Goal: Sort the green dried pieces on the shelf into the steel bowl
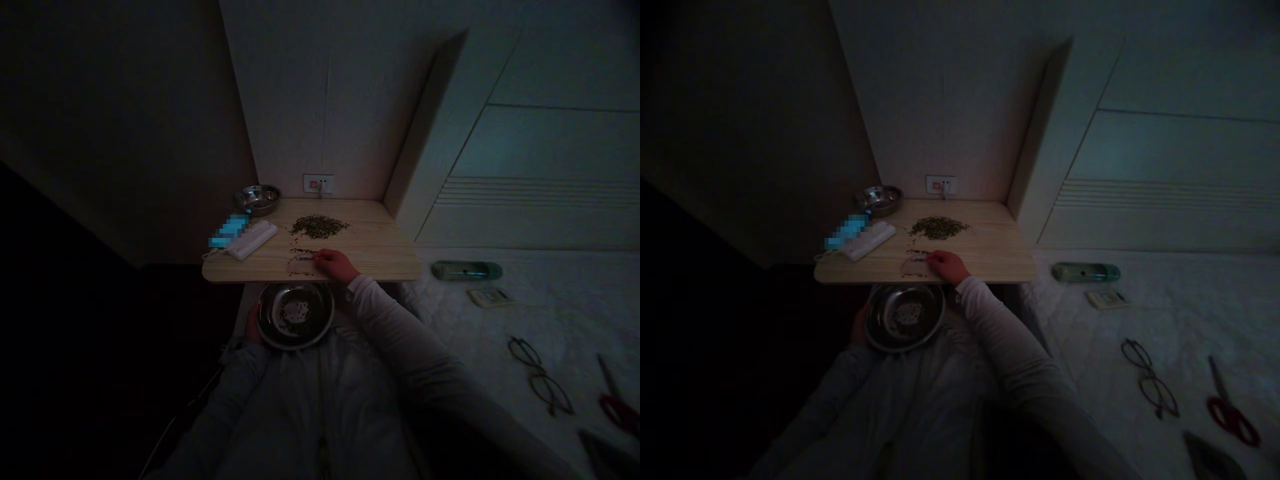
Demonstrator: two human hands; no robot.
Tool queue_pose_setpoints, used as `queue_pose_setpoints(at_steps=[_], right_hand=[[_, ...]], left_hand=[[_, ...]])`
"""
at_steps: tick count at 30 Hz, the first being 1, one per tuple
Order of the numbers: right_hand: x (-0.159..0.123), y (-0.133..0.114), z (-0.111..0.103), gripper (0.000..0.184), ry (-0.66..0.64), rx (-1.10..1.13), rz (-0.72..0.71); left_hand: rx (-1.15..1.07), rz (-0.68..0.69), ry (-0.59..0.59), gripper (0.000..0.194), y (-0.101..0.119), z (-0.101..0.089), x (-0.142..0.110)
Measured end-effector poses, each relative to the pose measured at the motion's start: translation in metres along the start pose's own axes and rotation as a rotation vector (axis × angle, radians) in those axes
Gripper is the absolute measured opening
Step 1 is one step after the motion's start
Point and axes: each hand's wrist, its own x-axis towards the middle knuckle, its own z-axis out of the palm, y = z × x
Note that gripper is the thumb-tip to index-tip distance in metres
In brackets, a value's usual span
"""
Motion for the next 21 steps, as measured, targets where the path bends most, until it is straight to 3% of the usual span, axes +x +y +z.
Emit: queue_pose_setpoints(at_steps=[21], right_hand=[[-0.0058,-0.0015,0.0016,0.020,-0.171,0.206,0.010]], left_hand=[[0.006,-0.006,0.021,0.024,-0.0007,-0.0035,0.0027]])
